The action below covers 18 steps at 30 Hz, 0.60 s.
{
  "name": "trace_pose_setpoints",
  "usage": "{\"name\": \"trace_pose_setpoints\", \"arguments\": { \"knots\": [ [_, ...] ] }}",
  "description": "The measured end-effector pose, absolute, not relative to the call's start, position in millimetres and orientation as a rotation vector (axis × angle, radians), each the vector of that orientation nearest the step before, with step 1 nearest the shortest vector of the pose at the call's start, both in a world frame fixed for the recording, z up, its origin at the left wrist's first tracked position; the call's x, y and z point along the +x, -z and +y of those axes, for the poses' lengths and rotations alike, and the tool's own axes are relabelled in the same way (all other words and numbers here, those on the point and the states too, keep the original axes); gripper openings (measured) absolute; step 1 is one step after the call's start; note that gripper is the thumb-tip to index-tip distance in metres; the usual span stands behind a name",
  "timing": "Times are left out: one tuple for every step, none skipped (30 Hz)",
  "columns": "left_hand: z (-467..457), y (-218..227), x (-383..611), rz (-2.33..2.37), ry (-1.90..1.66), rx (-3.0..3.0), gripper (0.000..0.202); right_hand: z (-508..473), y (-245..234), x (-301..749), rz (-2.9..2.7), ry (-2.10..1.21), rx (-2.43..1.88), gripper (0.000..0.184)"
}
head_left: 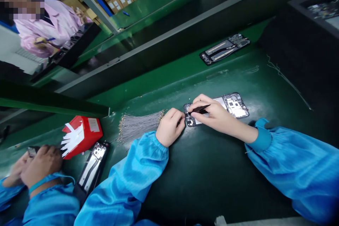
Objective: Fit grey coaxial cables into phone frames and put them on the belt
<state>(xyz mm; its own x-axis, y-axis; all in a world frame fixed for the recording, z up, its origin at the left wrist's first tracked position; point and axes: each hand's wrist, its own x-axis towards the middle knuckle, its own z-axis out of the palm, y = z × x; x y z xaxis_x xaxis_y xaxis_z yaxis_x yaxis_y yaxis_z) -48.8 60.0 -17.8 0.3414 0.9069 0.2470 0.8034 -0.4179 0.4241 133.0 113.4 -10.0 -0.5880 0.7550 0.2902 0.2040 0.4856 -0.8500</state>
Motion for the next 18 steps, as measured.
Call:
{"name": "trace_pose_setpoints", "arguments": {
  "knots": [
    [59.3, 18.1, -48.6, 1.555, -0.668, 2.378, 0.011, 113.2, 11.0, 133.0, -2.049, -1.047, -0.783, 0.009],
    [58.7, 18.4, -48.4, 1.565, -0.672, 2.381, 0.011, 113.0, 11.7, 133.2, -2.034, -1.033, -0.783, 0.008],
    [58.1, 18.7, -48.1, 1.571, -0.673, 2.385, 0.011, 112.7, 12.2, 133.6, -2.022, -1.023, -0.787, 0.008],
    [57.7, 18.9, -47.7, 1.574, -0.676, 2.39, 0.011, 112.4, 12.5, 134.1, -2.014, -1.014, -0.796, 0.009],
    [57.4, 19.0, -47.4, 1.573, -0.68, 2.396, 0.011, 112.0, 12.5, 134.6, -2.011, -1.005, -0.803, 0.009],
    [57.3, 19.0, -47.1, 1.57, -0.685, 2.402, 0.011, 111.5, 12.5, 135.1, -2.015, -0.996, -0.806, 0.01],
    [57.3, 18.9, -46.8, 1.567, -0.69, 2.41, 0.011, 110.7, 12.4, 135.5, -2.026, -0.989, -0.804, 0.01],
    [57.5, 18.7, -46.5, 1.566, -0.69, 2.418, 0.011, 109.7, 12.3, 135.7, -2.042, -0.982, -0.794, 0.011],
    [57.8, 18.5, -46.2, 1.565, -0.691, 2.426, 0.011, 108.5, 12.3, 135.7, -2.062, -0.975, -0.777, 0.011],
    [58.1, 18.2, -45.9, 1.567, -0.69, 2.433, 0.011, 107.1, 12.3, 135.5, -2.086, -0.965, -0.755, 0.011],
    [58.4, 17.9, -45.7, 1.565, -0.688, 2.439, 0.011, 105.7, 12.5, 134.9, -2.109, -0.948, -0.731, 0.011],
    [58.7, 17.7, -45.5, 1.563, -0.689, 2.445, 0.011, 104.5, 12.6, 134.2, -2.13, -0.925, -0.711, 0.012],
    [58.7, 17.5, -45.4, 1.559, -0.689, 2.451, 0.011, 103.6, 12.8, 133.4, -2.149, -0.903, -0.696, 0.011],
    [58.6, 17.5, -45.4, 1.555, -0.687, 2.458, 0.011, 103.3, 13.0, 132.5, -2.161, -0.886, -0.688, 0.011],
    [58.4, 17.7, -45.5, 1.554, -0.685, 2.463, 0.011, 103.6, 13.3, 131.6, -2.162, -0.881, -0.689, 0.011],
    [57.9, 18.0, -45.7, 1.552, -0.682, 2.468, 0.011, 104.5, 13.6, 130.8, -2.157, -0.882, -0.697, 0.011],
    [57.3, 18.4, -45.9, 1.552, -0.679, 2.472, 0.011, 105.9, 14.0, 130.1, -2.144, -0.891, -0.713, 0.01],
    [56.7, 18.9, -46.2, 1.552, -0.673, 2.476, 0.011, 107.5, 14.4, 129.4, -2.123, -0.908, -0.735, 0.01]
  ]
}}
